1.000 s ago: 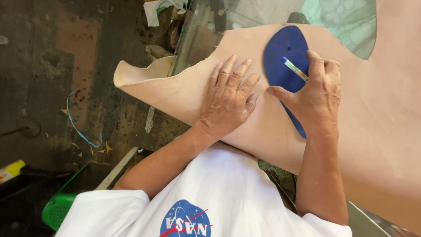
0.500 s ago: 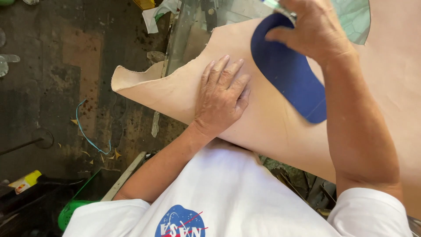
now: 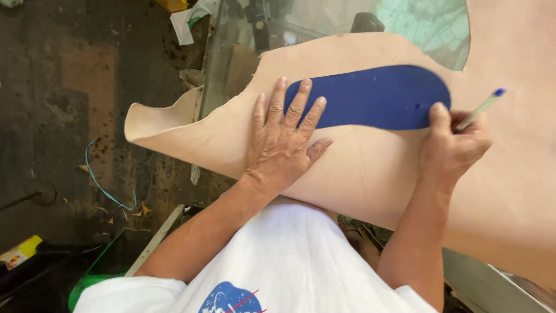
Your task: Tracing a shoe sole template onto a sheet of leather using a pen to prepare for cutting.
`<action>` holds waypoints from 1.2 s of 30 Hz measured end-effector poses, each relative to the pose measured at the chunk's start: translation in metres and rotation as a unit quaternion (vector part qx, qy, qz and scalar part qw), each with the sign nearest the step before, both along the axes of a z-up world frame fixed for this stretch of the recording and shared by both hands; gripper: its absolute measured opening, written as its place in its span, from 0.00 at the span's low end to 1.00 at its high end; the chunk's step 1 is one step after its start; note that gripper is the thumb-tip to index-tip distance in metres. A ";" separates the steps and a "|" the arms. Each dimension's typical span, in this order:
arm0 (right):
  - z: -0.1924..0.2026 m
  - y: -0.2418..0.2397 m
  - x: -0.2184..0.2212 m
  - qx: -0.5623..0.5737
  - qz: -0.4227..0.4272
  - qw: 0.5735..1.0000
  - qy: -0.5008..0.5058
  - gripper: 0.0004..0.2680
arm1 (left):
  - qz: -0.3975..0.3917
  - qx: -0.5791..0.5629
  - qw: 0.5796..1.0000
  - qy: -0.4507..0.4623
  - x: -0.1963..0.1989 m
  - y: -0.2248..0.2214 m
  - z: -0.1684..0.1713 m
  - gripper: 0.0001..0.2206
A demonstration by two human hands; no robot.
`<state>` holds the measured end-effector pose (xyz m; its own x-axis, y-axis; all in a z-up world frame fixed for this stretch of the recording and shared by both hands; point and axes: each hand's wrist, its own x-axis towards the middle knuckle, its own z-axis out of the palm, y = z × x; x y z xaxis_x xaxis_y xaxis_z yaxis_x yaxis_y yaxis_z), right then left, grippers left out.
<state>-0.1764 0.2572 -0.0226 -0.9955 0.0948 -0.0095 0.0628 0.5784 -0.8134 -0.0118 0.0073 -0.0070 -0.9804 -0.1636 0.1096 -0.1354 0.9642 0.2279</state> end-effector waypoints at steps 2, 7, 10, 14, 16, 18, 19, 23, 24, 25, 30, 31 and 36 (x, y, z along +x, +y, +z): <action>0.008 0.007 0.007 0.134 0.041 0.990 0.017 0.13 | 0.004 0.006 1.000 -0.030 -0.009 -0.001 0.001 0.32; 0.018 0.006 -0.014 0.209 0.084 0.969 -0.101 0.15 | 0.023 0.005 0.998 -0.058 -0.039 -0.011 -0.005 0.28; 0.008 0.006 -0.021 0.227 0.104 0.966 -0.070 0.17 | 0.030 0.015 0.999 -0.007 -0.043 -0.012 -0.002 0.25; 0.017 -0.004 -0.019 0.210 0.090 0.967 -0.114 0.20 | 0.037 0.015 0.998 0.040 -0.037 -0.010 0.003 0.24; 0.015 -0.005 -0.020 0.220 0.103 0.964 -0.104 0.20 | 0.049 -0.021 0.997 0.053 -0.035 -0.008 0.006 0.23; 0.013 -0.010 -0.023 0.215 0.114 0.965 -0.097 0.18 | 0.033 -0.032 0.998 0.035 -0.031 -0.009 0.003 0.22; 0.012 -0.013 -0.025 0.211 0.124 0.965 -0.089 0.16 | 0.017 -0.040 0.999 0.018 -0.028 -0.009 0.002 0.22; 0.017 -0.025 -0.031 0.207 0.141 0.964 -0.089 0.16 | -0.007 0.000 0.999 0.049 -0.028 -0.004 0.007 0.20; 0.021 -0.028 -0.032 0.197 0.139 0.965 -0.106 0.15 | -0.002 0.006 0.999 0.041 -0.028 -0.003 0.005 0.21; 0.025 -0.032 -0.032 0.188 0.137 0.965 -0.123 0.15 | 0.004 0.012 0.999 0.034 -0.028 -0.002 0.002 0.23; 0.023 -0.029 -0.035 0.211 0.164 0.956 -0.124 0.19 | 0.010 0.015 1.000 0.025 -0.030 -0.006 0.002 0.26; 0.024 -0.030 -0.035 0.208 0.163 0.956 -0.124 0.20 | 0.003 0.018 0.999 0.028 -0.031 -0.007 0.003 0.25; 0.026 -0.031 -0.037 0.190 0.158 0.960 -0.133 0.21 | -0.003 0.025 0.999 0.036 -0.032 -0.009 0.005 0.23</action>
<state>-0.2136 0.2265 0.0038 -0.9425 -0.1639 -0.2912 0.0121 0.8541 -0.5200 -0.0433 -0.0016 -0.0018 -0.9713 -0.1656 0.1710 -0.1123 0.9522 0.2840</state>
